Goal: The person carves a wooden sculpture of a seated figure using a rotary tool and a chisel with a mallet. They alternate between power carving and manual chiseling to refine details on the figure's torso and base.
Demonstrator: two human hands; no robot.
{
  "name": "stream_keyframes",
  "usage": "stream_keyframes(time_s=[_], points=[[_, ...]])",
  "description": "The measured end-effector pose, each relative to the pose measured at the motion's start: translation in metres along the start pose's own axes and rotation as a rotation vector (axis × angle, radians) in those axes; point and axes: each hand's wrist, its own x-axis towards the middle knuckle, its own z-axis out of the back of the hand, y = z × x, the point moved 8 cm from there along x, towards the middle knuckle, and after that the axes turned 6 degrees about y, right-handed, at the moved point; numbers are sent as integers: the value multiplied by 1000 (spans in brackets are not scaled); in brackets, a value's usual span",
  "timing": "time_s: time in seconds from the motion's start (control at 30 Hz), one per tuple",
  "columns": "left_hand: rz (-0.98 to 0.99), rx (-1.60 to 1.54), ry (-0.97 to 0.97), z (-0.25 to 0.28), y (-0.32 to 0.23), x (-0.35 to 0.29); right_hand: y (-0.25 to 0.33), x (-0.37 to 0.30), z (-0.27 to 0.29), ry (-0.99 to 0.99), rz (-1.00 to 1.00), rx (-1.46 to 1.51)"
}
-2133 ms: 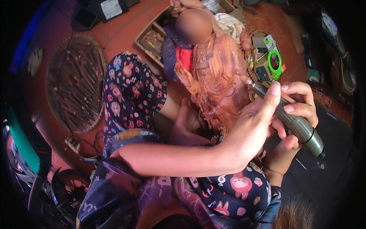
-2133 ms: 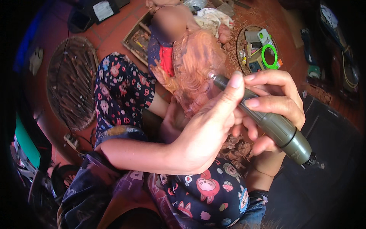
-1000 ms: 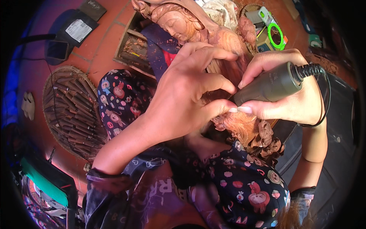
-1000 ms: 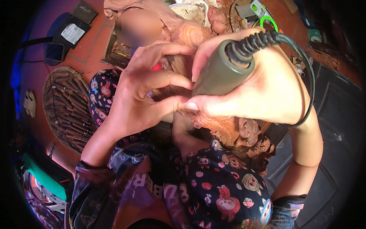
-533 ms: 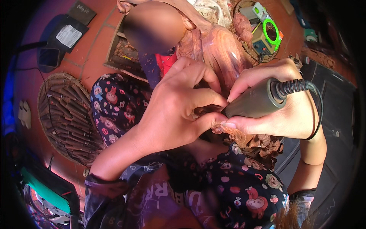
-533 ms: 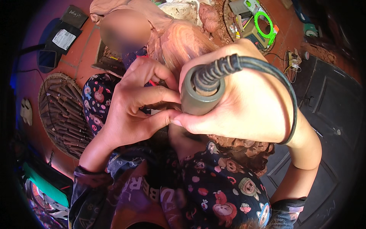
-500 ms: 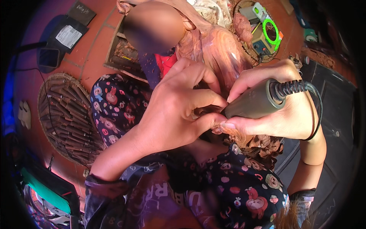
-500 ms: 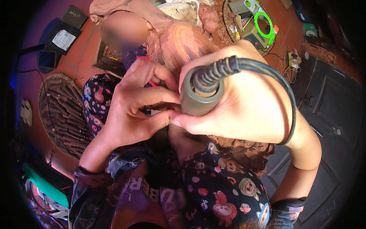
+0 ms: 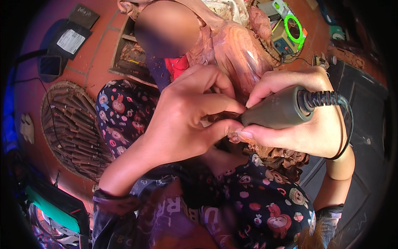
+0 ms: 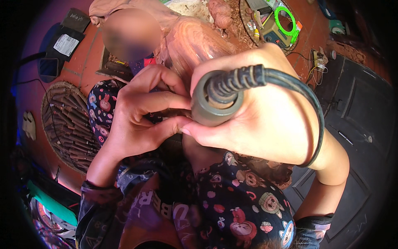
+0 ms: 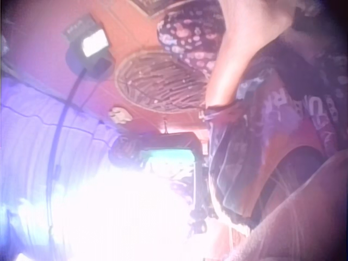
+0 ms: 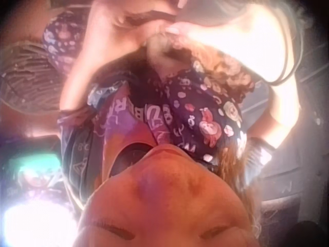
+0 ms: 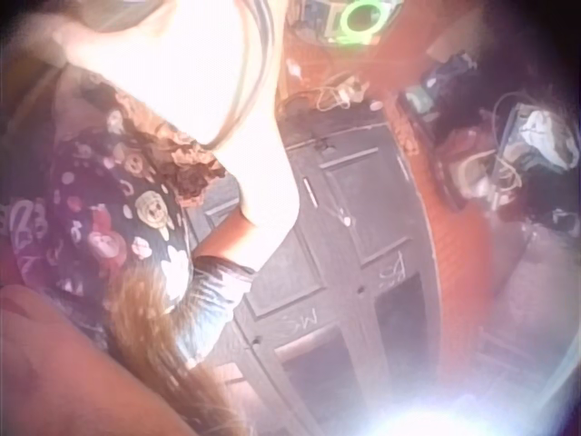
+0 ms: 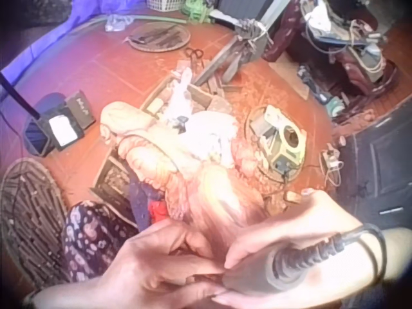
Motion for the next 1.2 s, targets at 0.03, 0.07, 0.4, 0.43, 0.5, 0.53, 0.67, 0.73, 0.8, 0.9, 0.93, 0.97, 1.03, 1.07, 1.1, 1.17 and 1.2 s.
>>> stream_keyframes(time_s=[0.03, 0.07, 0.4, 0.43, 0.5, 0.53, 0.67, 0.73, 0.8, 0.9, 0.93, 0.97, 1.03, 1.07, 1.1, 1.17, 1.2], points=[[-18, 11, 3, -1, -2, 1, -1, -1, 0, -4, -12, 7], [-36, 23, 6, -1, -3, 2, -2, -2, 1, -11, -28, 27], [23, 15, 22, 3, 0, 7, -15, -18, -1, -212, -110, 218], [41, 5, 40, 2, 1, 8, -15, -19, -1, -217, -76, 200], [77, -17, 79, -1, 4, 8, -15, -21, -2, -216, -40, 175], [75, -25, 91, -2, 3, 8, -14, -21, -2, -209, -34, 168], [14, -54, 104, -7, 4, 10, -12, -20, -3, -165, -42, 96], [-3, -69, 99, -7, 4, 11, -11, -19, -2, -160, -28, 45], [18, -86, 98, -7, 4, 11, -10, -22, -1, -190, -47, 89], [-26, -55, 76, -4, 3, 11, -14, -27, -4, -255, -47, 142], [-18, -42, 98, -4, 4, 11, -14, -28, -4, -259, -46, 134], [-9, -28, 118, -5, 5, 11, -15, -29, -3, -263, -46, 126], [13, -78, 116, -8, 5, 9, -15, -31, -2, -263, -60, 113], [-4, -51, 112, -9, 2, 9, -15, -31, -2, -260, -109, 135], [-22, -25, 107, -9, -1, 11, -15, -31, -1, -256, -157, 156], [-77, 31, 80, -7, -4, 12, -17, -29, -1, -247, -259, 225], [-72, 16, 54, -4, -3, 11, -16, -26, -1, -248, -257, 231]])
